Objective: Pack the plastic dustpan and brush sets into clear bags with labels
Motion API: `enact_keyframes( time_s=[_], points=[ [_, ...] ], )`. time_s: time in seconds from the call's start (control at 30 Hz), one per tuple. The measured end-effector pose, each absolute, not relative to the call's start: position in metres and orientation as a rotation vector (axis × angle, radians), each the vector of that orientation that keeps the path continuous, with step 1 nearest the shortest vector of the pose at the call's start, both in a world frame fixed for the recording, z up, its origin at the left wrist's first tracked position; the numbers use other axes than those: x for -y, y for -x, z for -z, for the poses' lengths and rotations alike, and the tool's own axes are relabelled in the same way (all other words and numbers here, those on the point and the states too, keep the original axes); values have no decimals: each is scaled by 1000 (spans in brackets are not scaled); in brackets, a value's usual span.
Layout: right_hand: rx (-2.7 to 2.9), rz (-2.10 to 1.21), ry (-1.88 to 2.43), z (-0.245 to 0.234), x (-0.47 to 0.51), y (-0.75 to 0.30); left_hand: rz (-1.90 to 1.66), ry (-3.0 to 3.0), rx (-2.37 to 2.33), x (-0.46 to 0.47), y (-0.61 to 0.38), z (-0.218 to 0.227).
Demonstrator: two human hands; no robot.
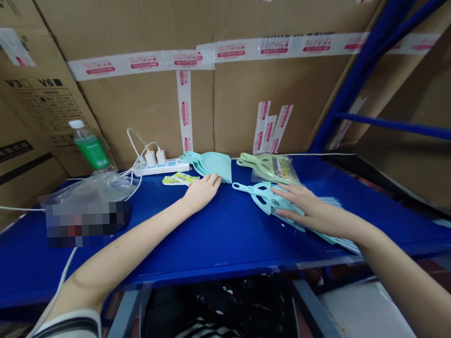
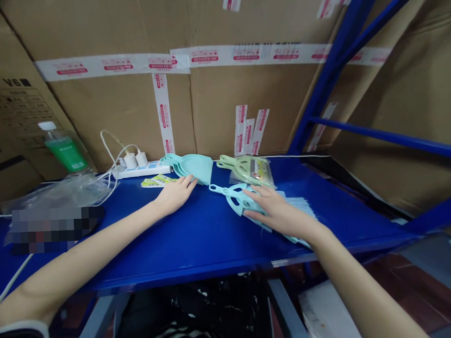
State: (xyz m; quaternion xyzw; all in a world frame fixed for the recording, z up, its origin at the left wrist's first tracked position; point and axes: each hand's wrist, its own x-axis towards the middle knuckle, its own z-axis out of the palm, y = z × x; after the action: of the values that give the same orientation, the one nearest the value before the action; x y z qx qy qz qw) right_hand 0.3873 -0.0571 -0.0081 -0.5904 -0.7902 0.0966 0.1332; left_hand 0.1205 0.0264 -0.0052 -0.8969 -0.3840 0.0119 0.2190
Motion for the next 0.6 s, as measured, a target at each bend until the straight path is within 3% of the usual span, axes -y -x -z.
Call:
enact_keyframes(
  time_s=[0.23,0.6],
  points=[
    [2264,-122,1777,8,68,-404,-37,2504,1129,-49,-133,2],
    [2426,264,1536,9,65,-397,16,2528,1153,-61,-141,-5]
  ],
)
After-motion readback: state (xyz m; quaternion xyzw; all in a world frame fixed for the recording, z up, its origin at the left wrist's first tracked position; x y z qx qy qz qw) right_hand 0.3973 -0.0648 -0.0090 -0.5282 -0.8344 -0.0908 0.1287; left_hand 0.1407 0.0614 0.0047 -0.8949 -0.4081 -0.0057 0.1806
